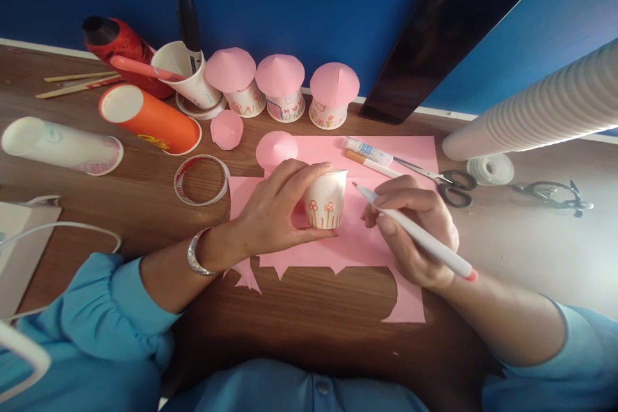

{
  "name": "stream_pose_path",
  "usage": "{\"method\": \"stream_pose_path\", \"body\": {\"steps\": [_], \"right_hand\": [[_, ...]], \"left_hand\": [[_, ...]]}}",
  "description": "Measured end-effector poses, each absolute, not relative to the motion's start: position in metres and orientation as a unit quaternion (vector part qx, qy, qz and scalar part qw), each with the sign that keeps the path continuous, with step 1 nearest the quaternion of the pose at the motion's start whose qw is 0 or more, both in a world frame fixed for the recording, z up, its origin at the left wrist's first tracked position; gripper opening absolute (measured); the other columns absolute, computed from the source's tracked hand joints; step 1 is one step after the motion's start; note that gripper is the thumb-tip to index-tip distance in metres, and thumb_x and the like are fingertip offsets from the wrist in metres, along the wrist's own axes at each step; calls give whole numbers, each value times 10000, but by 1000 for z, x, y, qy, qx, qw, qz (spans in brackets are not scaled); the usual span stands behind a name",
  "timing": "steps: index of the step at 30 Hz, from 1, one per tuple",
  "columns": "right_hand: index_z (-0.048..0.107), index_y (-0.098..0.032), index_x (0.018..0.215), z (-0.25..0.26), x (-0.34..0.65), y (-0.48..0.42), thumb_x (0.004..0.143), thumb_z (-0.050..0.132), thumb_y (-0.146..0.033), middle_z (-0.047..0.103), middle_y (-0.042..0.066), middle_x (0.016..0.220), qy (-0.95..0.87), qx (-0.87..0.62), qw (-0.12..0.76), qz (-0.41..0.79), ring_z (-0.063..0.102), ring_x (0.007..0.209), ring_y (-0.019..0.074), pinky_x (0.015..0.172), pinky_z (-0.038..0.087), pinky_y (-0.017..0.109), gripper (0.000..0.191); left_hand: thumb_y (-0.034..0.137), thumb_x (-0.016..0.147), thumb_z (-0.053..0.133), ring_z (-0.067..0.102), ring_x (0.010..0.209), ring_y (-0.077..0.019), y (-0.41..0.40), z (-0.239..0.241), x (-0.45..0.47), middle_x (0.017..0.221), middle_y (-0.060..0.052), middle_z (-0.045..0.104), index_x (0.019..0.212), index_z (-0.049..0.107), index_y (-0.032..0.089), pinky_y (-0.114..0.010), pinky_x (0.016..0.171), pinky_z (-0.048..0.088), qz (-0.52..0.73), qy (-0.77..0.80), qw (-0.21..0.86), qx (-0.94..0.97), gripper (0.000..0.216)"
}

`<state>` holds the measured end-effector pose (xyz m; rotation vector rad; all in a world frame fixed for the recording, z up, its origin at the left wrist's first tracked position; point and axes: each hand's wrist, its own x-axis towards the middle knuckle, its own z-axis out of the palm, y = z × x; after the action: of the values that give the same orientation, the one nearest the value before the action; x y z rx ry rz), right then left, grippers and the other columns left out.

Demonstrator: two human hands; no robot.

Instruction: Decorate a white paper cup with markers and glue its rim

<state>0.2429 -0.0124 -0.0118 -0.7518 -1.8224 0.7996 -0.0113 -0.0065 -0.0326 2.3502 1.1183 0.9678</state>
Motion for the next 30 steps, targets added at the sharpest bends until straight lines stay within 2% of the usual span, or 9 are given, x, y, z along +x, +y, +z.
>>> {"method": "stream_pose_path", "body": {"steps": [4, 9, 13, 17, 22, 27, 30], "right_hand": [[640, -241, 1213, -16, 242, -9, 1070, 636, -253, 645, 28, 894, -731, -326, 498, 334, 695, 833, 219, 774, 605, 414, 143], [656, -237, 1195, -14, 241, -9, 1091, 638, -320, 653, 26, 895, -725, -328, 492, 354, 668, 794, 197, 760, 575, 395, 134], [671, -227, 1162, -13, 244, -11, 1101, 631, -379, 672, 26, 887, -722, -324, 480, 379, 666, 804, 193, 743, 550, 377, 168], [672, -223, 1133, -15, 245, -12, 1094, 629, -314, 690, 30, 907, -722, -313, 474, 395, 687, 818, 191, 732, 558, 373, 108], [649, -232, 1122, -13, 243, -13, 1043, 657, -212, 691, 17, 897, -720, -336, 465, 389, 668, 735, 170, 642, 547, 346, 82], [639, -230, 1081, -8, 245, -12, 997, 650, -134, 689, 10, 824, -751, -306, 454, 370, 701, 744, 181, 641, 581, 335, 128], [631, -223, 1085, -6, 245, -10, 966, 649, -103, 709, 14, 816, -779, -285, 437, 348, 710, 746, 181, 634, 594, 323, 170]], "left_hand": [[460, 769, 984, 681, 1300, -322, -4, -38, -13, 1384, -154, 677, 1501, 478, 234, -490, 1090, 607, 398, 370, 243, 803, 918], [388, 830, 935, 585, 1490, -367, -3, -37, -13, 1549, -186, 585, 1592, 392, 269, -564, 1193, 553, 388, 346, 291, 803, 944], [362, 867, 886, 583, 1460, -359, -2, -34, -14, 1527, -175, 600, 1590, 398, 263, -580, 1203, 531, 361, 350, 270, 821, 878], [439, 819, 909, 598, 1349, -348, 0, -37, -16, 1435, -155, 602, 1539, 438, 265, -583, 1153, 548, 381, 367, 218, 820, 878], [403, 831, 926, 631, 1293, -308, 2, -39, -16, 1389, -136, 638, 1535, 456, 263, -532, 1119, 580, 397, 348, 229, 818, 858], [374, 852, 907, 602, 1431, -342, 0, -43, -17, 1508, -165, 584, 1565, 409, 292, -558, 1172, 568, 385, 347, 297, 802, 873], [371, 837, 920, 609, 1442, -351, -2, -43, -17, 1531, -171, 580, 1592, 387, 292, -550, 1178, 571, 371, 362, 307, 798, 928]]}}
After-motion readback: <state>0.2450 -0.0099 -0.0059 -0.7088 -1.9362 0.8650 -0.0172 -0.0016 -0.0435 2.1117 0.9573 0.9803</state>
